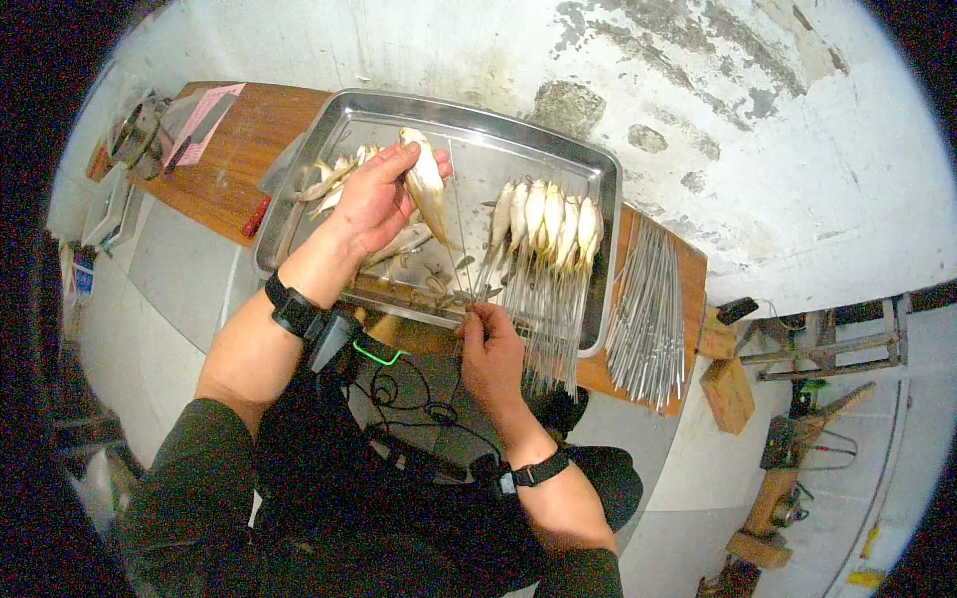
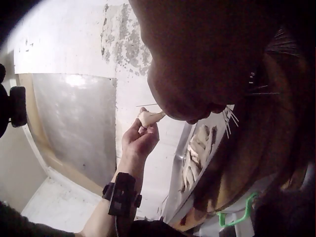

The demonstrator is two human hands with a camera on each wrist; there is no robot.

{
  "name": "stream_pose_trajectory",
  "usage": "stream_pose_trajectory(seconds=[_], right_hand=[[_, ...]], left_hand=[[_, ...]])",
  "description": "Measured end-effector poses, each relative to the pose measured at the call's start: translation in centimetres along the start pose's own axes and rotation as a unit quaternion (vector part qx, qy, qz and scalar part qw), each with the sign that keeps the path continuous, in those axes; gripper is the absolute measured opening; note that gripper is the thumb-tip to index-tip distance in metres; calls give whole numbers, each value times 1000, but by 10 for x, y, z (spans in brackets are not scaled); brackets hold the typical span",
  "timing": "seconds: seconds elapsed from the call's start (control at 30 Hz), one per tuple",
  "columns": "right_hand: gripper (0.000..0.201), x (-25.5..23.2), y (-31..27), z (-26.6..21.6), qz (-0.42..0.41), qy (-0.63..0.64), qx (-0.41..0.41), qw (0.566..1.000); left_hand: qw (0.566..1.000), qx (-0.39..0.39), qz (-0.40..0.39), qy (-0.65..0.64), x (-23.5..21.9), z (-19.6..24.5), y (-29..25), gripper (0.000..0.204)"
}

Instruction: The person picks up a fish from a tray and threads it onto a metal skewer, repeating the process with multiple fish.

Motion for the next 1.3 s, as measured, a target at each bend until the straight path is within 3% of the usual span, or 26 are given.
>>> stream_pose_trajectory(seconds=[0.4, 1.1, 1.2, 1.27, 1.3], right_hand=[[14, 0, -3, -2, -17, -25, -12, 999], [12, 2, 1, -3, 7, 8, -4, 1000], [12, -1, 4, -5, 15, 24, 2, 1000], [13, -5, 7, -11, 30, 17, -14, 999], [13, -6, 8, -13, 33, 19, -14, 999]], left_hand=[[1000, 20, 14, 2, -3, 10, 1, 23], [998, -41, -25, 28, 6, -20, -7, 23], [997, -21, -1, 69, 3, -21, -10, 27], [987, -13, 77, 140, -11, -27, -11, 31], [987, -12, 74, 142, -9, -29, -16, 31]])
Point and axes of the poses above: each hand's wrist, its own y-axis towards the middle knuckle, its own x-axis out of the palm, z = x × y, the point moved 9 cm from there along y, towards the middle knuckle, and after that the axes turned 12 degrees about z, right-handed, at the moved point
